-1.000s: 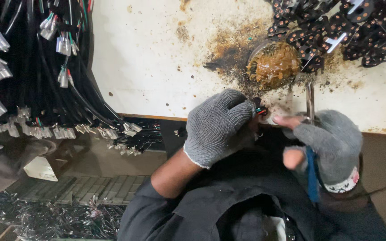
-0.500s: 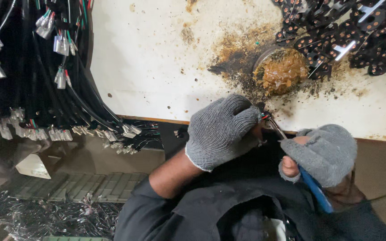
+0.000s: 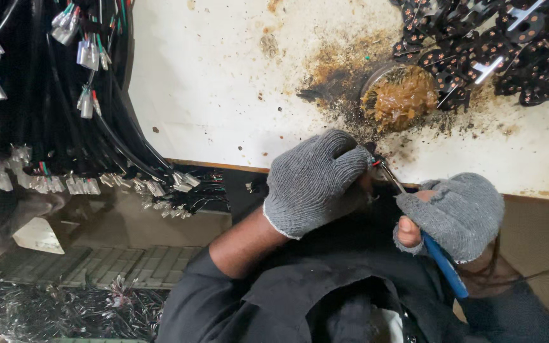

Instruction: The person holds a soldering iron and tins the stripped ends of red and green wires, dipping them into a rosin flux container on the workbench and applying solder to the wire tips, working through wires one at a time.

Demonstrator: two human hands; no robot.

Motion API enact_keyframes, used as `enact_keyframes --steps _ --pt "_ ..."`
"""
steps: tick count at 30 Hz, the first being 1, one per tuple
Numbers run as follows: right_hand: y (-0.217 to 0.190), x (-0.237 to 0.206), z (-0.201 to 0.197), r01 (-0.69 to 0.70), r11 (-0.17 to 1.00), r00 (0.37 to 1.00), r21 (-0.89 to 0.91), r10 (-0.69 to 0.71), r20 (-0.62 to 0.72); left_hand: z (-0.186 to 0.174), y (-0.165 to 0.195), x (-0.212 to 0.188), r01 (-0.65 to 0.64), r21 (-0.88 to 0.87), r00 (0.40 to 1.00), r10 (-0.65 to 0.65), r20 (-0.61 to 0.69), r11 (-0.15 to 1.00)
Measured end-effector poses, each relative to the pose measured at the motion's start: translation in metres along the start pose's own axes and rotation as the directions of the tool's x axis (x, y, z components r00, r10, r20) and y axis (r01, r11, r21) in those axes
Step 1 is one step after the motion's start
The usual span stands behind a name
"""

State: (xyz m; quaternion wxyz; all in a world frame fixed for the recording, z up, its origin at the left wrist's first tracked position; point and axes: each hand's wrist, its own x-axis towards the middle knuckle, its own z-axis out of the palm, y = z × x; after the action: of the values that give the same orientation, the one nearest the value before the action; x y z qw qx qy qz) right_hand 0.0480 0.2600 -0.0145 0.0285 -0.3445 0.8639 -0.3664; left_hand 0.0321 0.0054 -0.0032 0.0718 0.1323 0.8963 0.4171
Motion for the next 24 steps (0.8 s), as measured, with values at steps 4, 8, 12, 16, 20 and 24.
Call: enact_keyframes --steps 4,8,12,16,20,24 --pt "0.0021 -0.0026 0.0028 0.065 0.998 0.995 0.021 -0.063 -0.077 0.0010 -0.0003 0.0003 -0.018 -0.010 1.000 0.018 -0.016 1.000" --pt "0.0008 -0.0060 0.0054 -0.043 0.996 0.984 0.084 0.057 -0.169 0.0028 0.0016 0.0008 -0.009 0.022 0.999 0.010 -0.052 1.000" --pt "-0.0004 -0.0080 0.0052 -0.098 0.990 0.979 0.100 0.114 -0.172 0.0029 0.0019 0.0006 0.000 0.025 0.999 0.001 -0.040 1.000" --pt "0.0034 -0.0057 0.0030 -0.024 0.999 0.996 0.039 0.027 -0.081 0.0013 -0.0007 0.0007 -0.014 0.001 0.999 0.014 -0.030 1.000" --pt "0.0068 -0.0031 0.0004 0.108 0.994 0.994 -0.004 -0.108 0.007 0.0012 -0.0009 0.0023 -0.003 0.017 1.000 0.003 -0.006 1.000" --pt "0.0079 -0.0024 -0.0004 0.081 0.997 0.996 -0.018 -0.080 0.034 0.0015 0.0006 0.0026 -0.007 0.019 1.000 0.007 0.008 1.000"
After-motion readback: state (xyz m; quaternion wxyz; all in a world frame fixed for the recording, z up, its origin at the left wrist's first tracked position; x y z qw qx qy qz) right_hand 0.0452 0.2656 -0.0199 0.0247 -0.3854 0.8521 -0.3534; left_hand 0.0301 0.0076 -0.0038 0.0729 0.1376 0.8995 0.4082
